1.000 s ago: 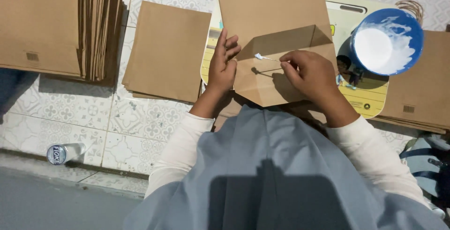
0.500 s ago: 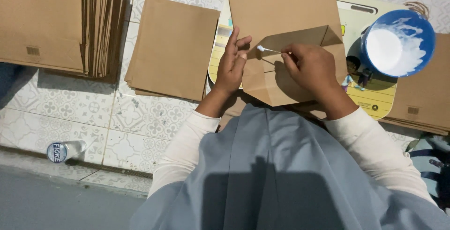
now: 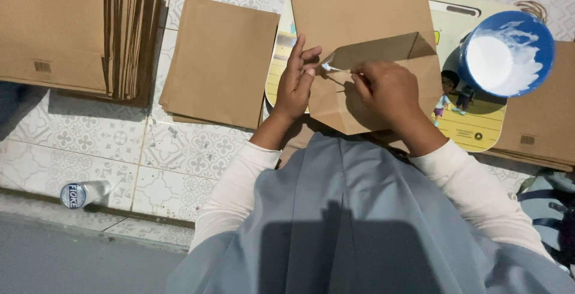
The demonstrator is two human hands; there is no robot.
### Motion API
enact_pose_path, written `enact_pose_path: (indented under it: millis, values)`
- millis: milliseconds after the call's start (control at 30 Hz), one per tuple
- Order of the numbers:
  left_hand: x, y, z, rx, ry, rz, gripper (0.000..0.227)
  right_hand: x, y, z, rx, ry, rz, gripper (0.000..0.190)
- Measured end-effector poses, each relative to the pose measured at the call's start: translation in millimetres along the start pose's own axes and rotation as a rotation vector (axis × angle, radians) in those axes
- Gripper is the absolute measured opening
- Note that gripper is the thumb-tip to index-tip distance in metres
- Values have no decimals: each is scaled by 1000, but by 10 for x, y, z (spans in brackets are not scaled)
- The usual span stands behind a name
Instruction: The person sits on the floor and assembles brown paper bags by applying white glue to the seams with a small brush. They fold the flaps, press them to adhere, and repeat the process on multiple bags.
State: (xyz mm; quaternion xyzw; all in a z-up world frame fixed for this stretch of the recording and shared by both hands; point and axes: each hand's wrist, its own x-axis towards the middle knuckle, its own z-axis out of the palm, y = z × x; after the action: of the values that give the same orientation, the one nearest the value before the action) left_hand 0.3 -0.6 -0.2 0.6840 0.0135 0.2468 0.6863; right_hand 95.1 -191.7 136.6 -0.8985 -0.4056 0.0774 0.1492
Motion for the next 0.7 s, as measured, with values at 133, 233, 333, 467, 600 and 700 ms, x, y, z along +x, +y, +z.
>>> enact_pose_path:
  millis: [133,233,333,467,600,700]
  values:
    - [6,-21,-23,2,-15,-8,65,-18,-178,28,-5,10,-58,24]
    - [12,-38,-31,-4,-21,-17,62,-8,-310,-11,20,-49,-25,26]
    - [10,-31,-31,29,-27,2,61,1,-281,35,0,-45,-79,26]
    - [14,-30,-24,7,-26,5,62,22,-111,78,-13,-24,-45,25]
    - [15,12,-19,21,-17,34,62,29,76,81,-37,-7,43,28]
    - [11,-47,-22,7,-19,40,63,6,92,87,-5,-13,39,28]
